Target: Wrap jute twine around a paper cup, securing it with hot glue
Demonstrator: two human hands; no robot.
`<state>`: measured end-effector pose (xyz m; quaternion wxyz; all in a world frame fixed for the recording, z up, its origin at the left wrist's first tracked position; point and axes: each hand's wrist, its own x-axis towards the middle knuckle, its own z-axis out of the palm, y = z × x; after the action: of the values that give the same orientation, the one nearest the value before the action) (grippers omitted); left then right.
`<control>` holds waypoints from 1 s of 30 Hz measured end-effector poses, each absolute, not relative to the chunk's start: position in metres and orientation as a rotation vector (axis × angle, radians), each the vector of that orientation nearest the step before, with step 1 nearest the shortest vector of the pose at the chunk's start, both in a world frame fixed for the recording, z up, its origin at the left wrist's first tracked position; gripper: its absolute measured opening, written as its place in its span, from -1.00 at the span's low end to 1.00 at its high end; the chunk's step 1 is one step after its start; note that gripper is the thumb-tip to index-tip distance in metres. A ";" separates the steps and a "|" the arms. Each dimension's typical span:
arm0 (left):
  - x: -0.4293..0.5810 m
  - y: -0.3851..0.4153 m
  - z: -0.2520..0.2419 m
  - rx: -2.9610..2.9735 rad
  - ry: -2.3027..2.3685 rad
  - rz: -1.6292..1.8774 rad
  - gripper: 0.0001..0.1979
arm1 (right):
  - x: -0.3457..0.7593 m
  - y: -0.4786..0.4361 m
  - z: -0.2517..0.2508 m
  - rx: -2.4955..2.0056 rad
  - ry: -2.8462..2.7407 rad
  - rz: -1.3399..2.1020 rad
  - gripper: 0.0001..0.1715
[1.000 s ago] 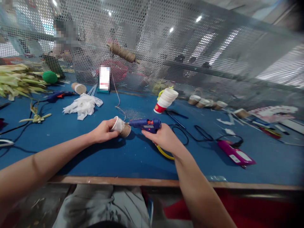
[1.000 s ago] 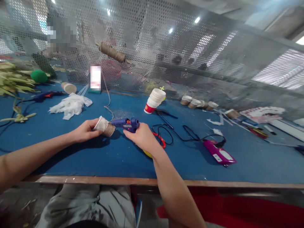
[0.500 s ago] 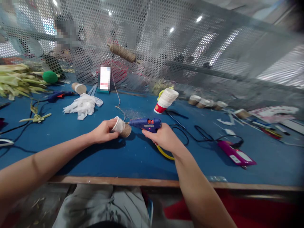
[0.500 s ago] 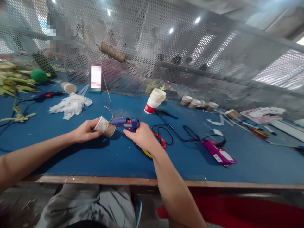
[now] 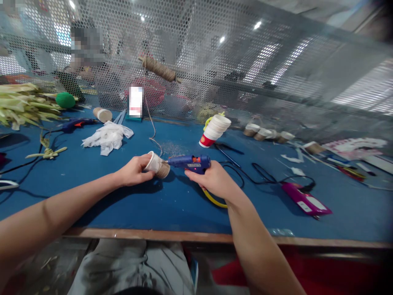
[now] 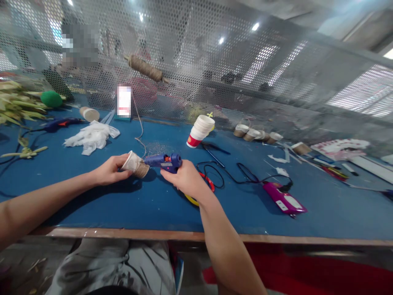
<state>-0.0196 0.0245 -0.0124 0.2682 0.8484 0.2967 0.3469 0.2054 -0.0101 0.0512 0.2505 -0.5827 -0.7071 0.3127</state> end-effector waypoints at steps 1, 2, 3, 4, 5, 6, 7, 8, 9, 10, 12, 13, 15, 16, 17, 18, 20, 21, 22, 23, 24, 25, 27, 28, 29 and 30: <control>-0.020 0.024 -0.012 2.284 0.798 0.935 -0.86 | 0.205 -0.011 0.052 -1.583 -1.926 0.855 -0.73; -0.020 0.024 -0.012 2.283 0.794 0.931 -0.86 | 0.206 -0.011 0.052 -1.580 -1.927 0.858 -0.73; -0.020 0.025 -0.012 2.283 0.791 0.927 -0.85 | 0.206 -0.011 0.051 -1.576 -1.928 0.862 -0.74; -0.020 0.025 -0.012 2.283 0.788 0.922 -0.85 | 0.206 -0.011 0.051 -1.574 -1.927 0.867 -0.74; -0.020 0.025 -0.012 2.283 0.786 0.920 -0.85 | 0.206 -0.012 0.051 -1.574 -1.927 0.872 -0.74; -0.020 0.025 -0.012 2.281 0.782 0.919 -0.84 | 0.206 -0.012 0.051 -1.576 -1.927 0.879 -0.74; -0.021 0.025 -0.012 2.279 0.775 0.923 -0.84 | 0.206 -0.012 0.051 -1.579 -1.927 0.883 -0.74; -0.021 0.025 -0.012 2.278 0.765 0.929 -0.83 | 0.206 -0.012 0.051 -1.581 -1.928 0.888 -0.74; -0.021 0.025 -0.013 2.277 0.756 0.934 -0.82 | 0.206 -0.012 0.051 -1.584 -1.929 0.891 -0.73; -0.021 0.025 -0.013 2.279 0.747 0.936 -0.81 | 0.206 -0.012 0.051 -1.585 -1.933 0.893 -0.73; -0.021 0.025 -0.013 2.282 0.743 0.937 -0.80 | 0.206 -0.012 0.052 -1.589 -1.939 0.897 -0.72; -0.021 0.025 -0.013 2.283 0.748 0.934 -0.81 | 0.206 -0.012 0.052 -1.591 -1.940 0.898 -0.72; -0.021 0.025 -0.012 2.279 0.769 0.926 -0.82 | 0.206 -0.011 0.051 -1.599 -1.931 0.888 -0.73; -0.020 0.025 -0.012 2.276 0.783 0.923 -0.83 | 0.206 -0.010 0.051 -1.603 -1.924 0.880 -0.73; -0.020 0.024 -0.011 2.273 0.798 0.921 -0.83 | 0.206 -0.009 0.050 -1.603 -1.916 0.868 -0.73; -0.020 0.024 -0.011 2.271 0.813 0.919 -0.84 | 0.206 -0.008 0.049 -1.599 -1.912 0.857 -0.73; -0.019 0.024 -0.011 2.253 0.835 0.911 -0.82 | 0.206 -0.008 0.048 -1.587 -1.914 0.842 -0.73; -0.019 0.023 -0.011 2.234 0.847 0.906 -0.81 | 0.206 -0.008 0.048 -1.581 -1.921 0.839 -0.73; -0.019 0.024 -0.011 2.209 0.858 0.900 -0.79 | 0.206 -0.008 0.048 -1.575 -1.929 0.836 -0.74; -0.019 0.024 -0.012 2.179 0.863 0.894 -0.77 | 0.206 -0.008 0.048 -1.571 -1.938 0.834 -0.74; -0.019 0.024 -0.012 2.148 0.863 0.892 -0.74 | 0.206 -0.009 0.048 -1.566 -1.948 0.834 -0.74; -0.020 0.024 -0.013 2.123 0.859 0.892 -0.72 | 0.206 -0.010 0.049 -1.560 -1.958 0.836 -0.74; -0.020 0.025 -0.014 2.087 0.845 0.893 -0.70 | 0.206 -0.012 0.049 -1.539 -1.978 0.843 -0.75; -0.020 0.025 -0.015 2.075 0.842 0.893 -0.69 | 0.206 -0.012 0.049 -1.529 -1.988 0.850 -0.76; -0.021 0.025 -0.015 2.068 0.844 0.891 -0.69 | 0.206 -0.013 0.049 -1.523 -1.997 0.857 -0.78; -0.021 0.025 -0.016 2.063 0.850 0.889 -0.68 | 0.205 -0.013 0.049 -1.520 -2.004 0.864 -0.79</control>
<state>-0.0209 0.0254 -0.0155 0.3615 0.8008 0.3299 0.3452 0.2054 -0.0128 0.0487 0.2391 -0.5549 -0.7317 0.3154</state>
